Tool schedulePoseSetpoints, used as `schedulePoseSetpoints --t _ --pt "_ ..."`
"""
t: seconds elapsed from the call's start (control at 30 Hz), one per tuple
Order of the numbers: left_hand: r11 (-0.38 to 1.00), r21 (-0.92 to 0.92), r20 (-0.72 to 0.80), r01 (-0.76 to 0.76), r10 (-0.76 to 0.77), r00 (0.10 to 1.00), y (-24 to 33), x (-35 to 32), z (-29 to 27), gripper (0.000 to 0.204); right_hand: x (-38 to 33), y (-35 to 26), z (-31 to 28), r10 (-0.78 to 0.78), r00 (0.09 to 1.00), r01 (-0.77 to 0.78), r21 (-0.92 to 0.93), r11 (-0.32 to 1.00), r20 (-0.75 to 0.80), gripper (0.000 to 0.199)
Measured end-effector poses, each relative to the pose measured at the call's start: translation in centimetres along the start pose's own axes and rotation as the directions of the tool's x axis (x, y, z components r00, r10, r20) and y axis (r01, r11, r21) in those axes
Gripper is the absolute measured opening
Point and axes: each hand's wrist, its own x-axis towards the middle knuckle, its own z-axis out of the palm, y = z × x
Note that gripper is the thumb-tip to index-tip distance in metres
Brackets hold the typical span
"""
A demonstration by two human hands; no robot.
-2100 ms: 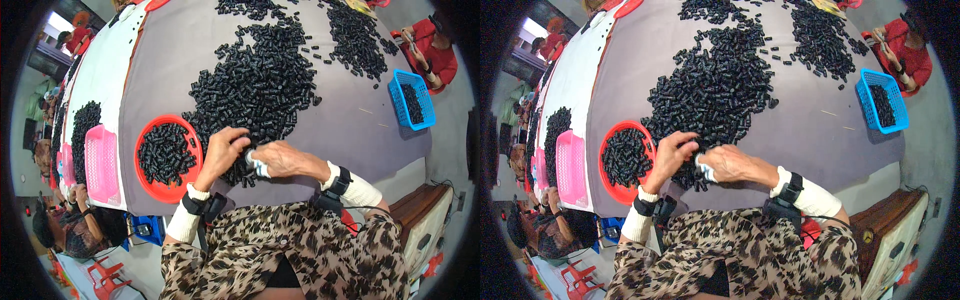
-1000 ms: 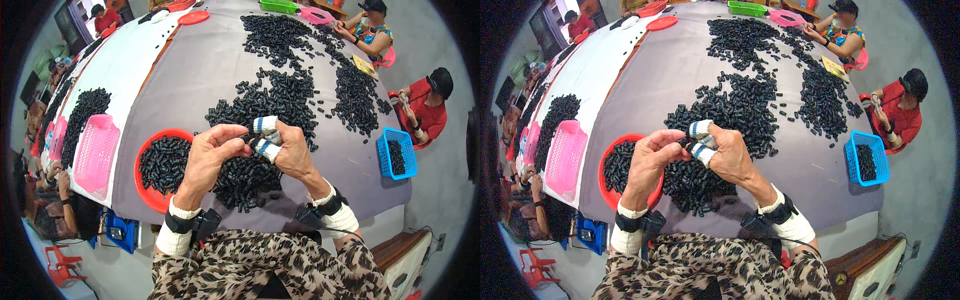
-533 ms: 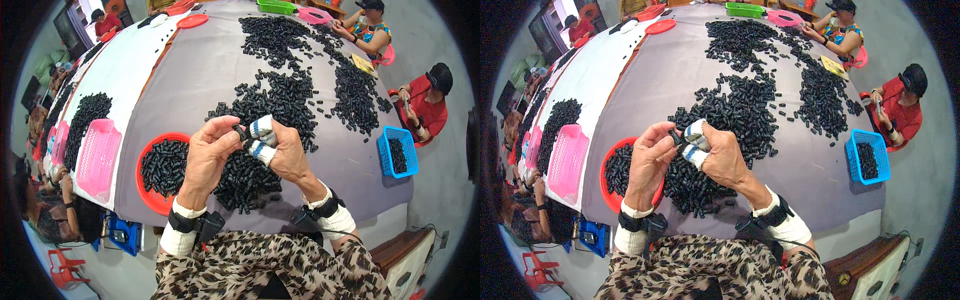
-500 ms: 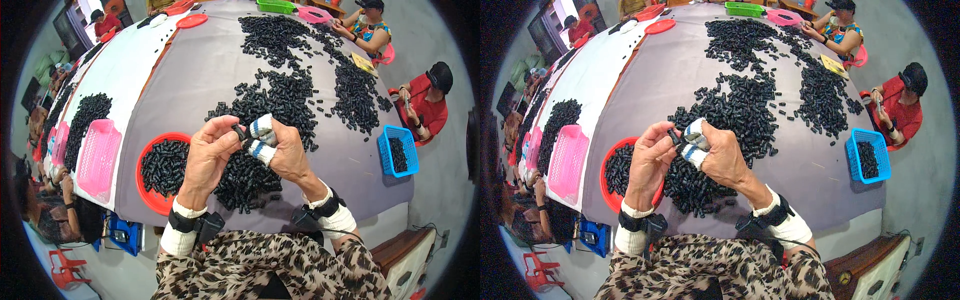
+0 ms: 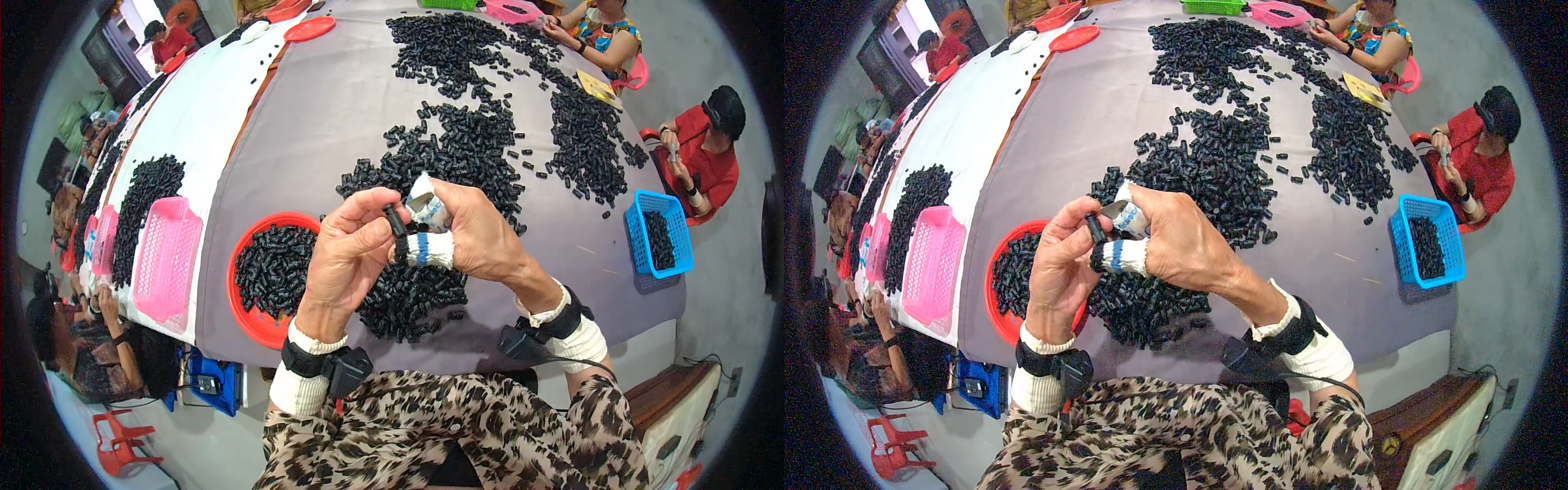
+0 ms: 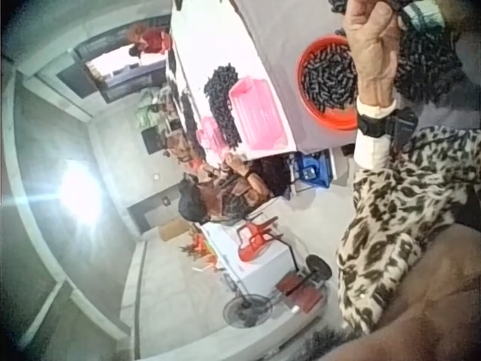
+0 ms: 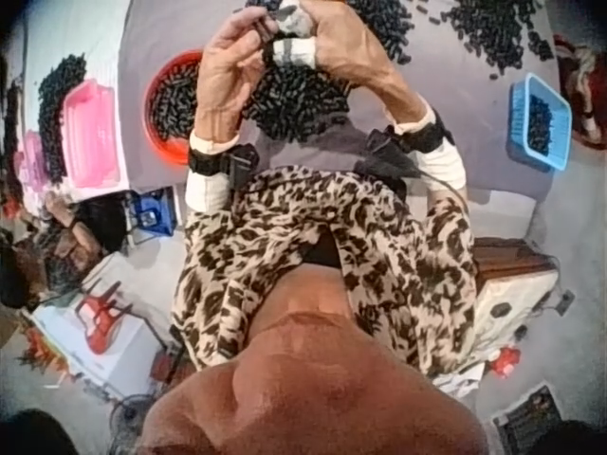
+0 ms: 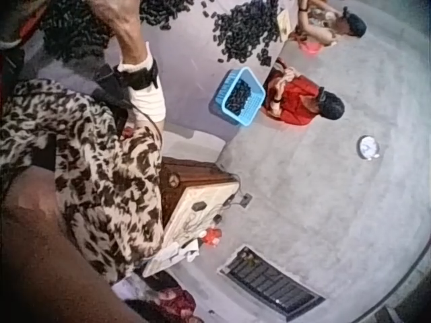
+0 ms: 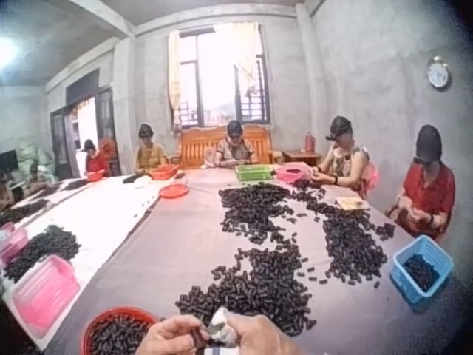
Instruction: The recorder is assembling small black plastic components by hand at a workstation.
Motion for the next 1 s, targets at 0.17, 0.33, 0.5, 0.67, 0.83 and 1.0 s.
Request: schedulePoseSetpoints --t 0.17,0.33,0.5,0.67,0.83,1.0 --pt "1.0 -0.015 0.011 -0.007 0.007 1.0 -0.1 0.0 0.0 0.029 -0.2 -0.2 0.0 0.006 1.0 -0.006 0.02 1.0 0.02 0.034" --pt "0.999 -0.026 -0.038 -0.02 0.019 0.999 -0.1 -0.1 0.6 0.029 -0.3 -0.5 0.3 -0.074 0.996 0.071 -0.071 0.995 -0.048 0.029" --pt "0.995 0.085 -0.09 -0.046 0.054 0.994 0.0 0.0 1.3 0.028 -0.2 -0.2 0.3 -0.066 0.996 0.057 -0.15 0.987 -0.056 0.028" --pt "0.998 0.067 -0.175 -0.003 0.015 0.984 0.2 -0.1 1.1 0.027 0.1 0.4 0.7 -0.179 0.977 0.167 -0.104 0.98 -0.116 0.033" --pt "0.999 0.03 -0.156 -0.021 0.025 0.988 0.0 -0.2 1.4 0.028 0.1 0.7 0.6 -0.182 0.973 0.159 -0.157 0.975 -0.143 0.032" --pt "1.0 0.012 -0.158 0.0 0.002 0.987 -0.2 -0.2 1.1 0.03 0.0 0.9 0.5 -0.163 0.974 0.14 -0.147 0.979 -0.159 0.032"
